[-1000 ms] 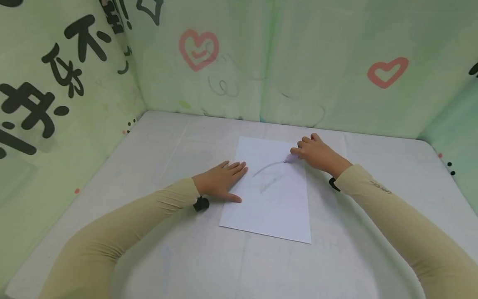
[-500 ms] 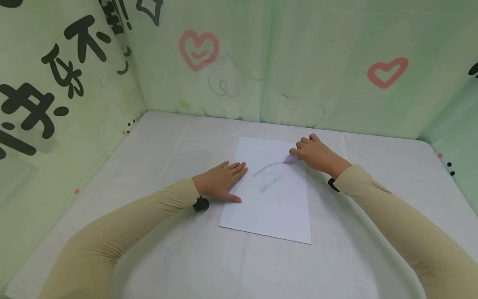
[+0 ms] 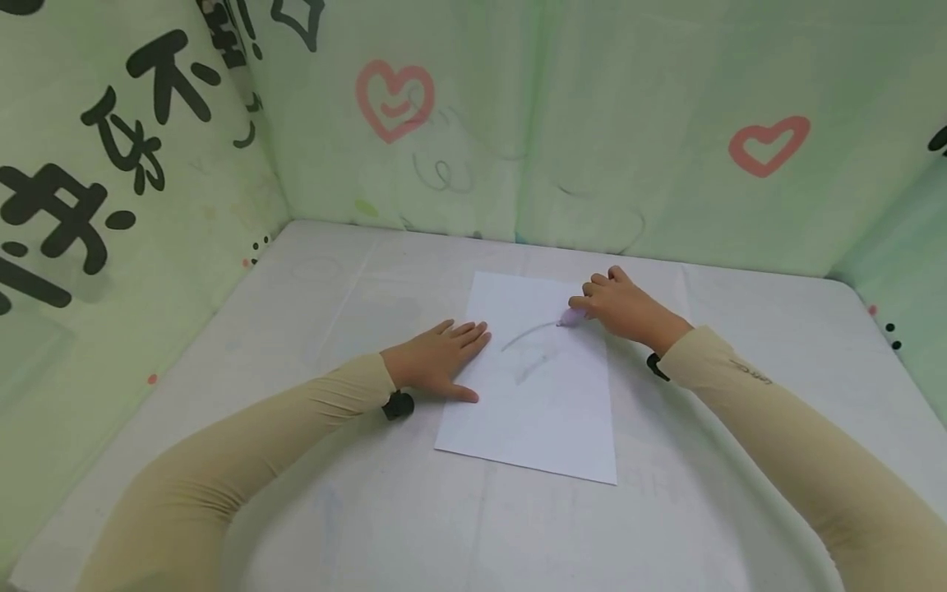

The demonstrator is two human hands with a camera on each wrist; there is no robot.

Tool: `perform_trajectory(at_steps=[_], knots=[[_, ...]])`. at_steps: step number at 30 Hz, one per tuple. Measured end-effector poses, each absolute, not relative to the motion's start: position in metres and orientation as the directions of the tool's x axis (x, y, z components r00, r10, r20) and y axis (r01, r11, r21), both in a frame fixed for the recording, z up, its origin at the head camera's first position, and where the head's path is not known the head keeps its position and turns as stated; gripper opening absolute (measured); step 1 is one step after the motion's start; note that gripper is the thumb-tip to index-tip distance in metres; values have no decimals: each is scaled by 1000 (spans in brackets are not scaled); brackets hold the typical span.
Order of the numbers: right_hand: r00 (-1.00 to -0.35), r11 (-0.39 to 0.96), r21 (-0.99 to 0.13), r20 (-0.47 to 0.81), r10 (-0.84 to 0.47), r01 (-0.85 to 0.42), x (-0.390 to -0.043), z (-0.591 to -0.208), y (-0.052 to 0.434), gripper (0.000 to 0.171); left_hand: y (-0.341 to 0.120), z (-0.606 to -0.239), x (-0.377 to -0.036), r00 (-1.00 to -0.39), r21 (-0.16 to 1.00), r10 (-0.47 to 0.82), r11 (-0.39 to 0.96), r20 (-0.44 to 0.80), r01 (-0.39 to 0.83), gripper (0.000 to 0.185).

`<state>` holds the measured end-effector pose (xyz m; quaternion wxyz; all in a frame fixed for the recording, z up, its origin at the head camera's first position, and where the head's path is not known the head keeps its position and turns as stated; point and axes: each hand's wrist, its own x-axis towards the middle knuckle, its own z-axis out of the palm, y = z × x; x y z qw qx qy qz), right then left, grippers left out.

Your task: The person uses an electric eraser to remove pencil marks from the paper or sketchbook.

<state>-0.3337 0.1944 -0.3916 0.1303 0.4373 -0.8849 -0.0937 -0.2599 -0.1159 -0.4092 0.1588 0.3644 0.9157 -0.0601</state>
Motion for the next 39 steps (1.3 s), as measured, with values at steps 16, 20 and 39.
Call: perform_trajectory(at_steps=[16, 20, 39], knots=[[-575, 594, 280, 155, -803, -754, -334, -392, 193, 20, -116, -411, -261, -685, 0, 650, 726, -329, 688, 97], [-575, 594, 293, 156, -803, -749, -335, -391, 193, 19, -115, -411, -262, -685, -5, 652, 723, -324, 691, 97], [-585, 595, 310, 138, -799, -741, -337, -390, 194, 21, -114, -412, -263, -689, -11, 647, 726, -326, 687, 97]])
